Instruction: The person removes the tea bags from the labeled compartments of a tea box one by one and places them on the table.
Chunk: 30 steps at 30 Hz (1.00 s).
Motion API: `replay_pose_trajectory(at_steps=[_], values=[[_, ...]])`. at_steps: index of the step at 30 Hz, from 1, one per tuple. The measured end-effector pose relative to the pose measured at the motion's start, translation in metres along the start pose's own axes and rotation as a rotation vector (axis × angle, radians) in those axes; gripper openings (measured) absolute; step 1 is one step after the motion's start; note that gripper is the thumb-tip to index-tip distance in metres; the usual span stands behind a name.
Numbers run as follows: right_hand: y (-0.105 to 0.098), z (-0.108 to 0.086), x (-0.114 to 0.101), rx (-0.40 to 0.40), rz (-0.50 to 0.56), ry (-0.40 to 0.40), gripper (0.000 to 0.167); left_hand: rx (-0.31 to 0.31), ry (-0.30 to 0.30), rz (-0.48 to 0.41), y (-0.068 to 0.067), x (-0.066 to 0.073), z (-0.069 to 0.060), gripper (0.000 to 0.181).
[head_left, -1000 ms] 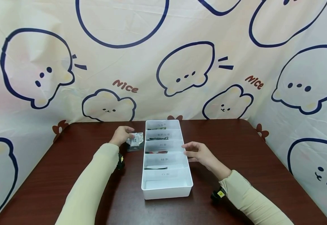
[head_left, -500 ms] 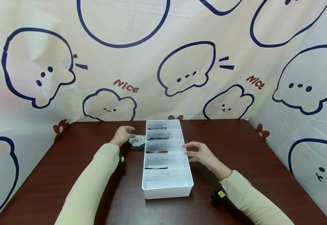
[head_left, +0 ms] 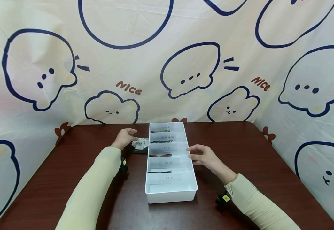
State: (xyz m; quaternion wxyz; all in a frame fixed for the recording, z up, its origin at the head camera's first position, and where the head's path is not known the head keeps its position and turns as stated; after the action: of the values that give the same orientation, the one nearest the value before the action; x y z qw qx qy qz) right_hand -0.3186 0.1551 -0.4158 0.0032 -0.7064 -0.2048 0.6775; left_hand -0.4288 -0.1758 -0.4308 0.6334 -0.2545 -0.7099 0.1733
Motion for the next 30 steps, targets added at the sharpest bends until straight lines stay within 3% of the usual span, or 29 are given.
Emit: replay_pose_trajectory(at_steps=[8,13,22,26,30], values=[[0.001,0.002,0.001,0.000,0.007,0.006,0.034,-0.015,0.035,-0.034,-0.009,0.004,-0.004,0.047],[0.002,0.002,0.001,-0.003,0.006,0.005,0.034,-0.041,0.079,-0.118,-0.022,0.022,-0.019,0.049],[0.001,0.002,0.001,-0.004,-0.005,-0.003,0.035,-0.095,0.249,-0.202,-0.039,0.079,-0.075,0.050],[0.000,0.001,0.001,0.007,-0.004,0.003,0.035,-0.116,0.321,-0.219,-0.032,0.095,-0.102,0.047],[0.000,0.000,0.001,0.005,0.001,0.003,0.036,-0.149,0.340,-0.223,-0.017,0.100,-0.124,0.042]])
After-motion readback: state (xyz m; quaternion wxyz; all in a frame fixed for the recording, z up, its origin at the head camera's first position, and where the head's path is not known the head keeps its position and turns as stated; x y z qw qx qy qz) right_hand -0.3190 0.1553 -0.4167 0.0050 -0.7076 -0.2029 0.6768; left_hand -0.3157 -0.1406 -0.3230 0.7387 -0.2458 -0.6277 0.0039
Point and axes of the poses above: each hand's wrist, its own z-axis towards the middle knuckle, its own y-axis out of the palm, x = y × z, the point moved 8 cm from there along z, towards the middle knuckle, and after that the axes turned 1 degree about -y, right-handed, at the moved point
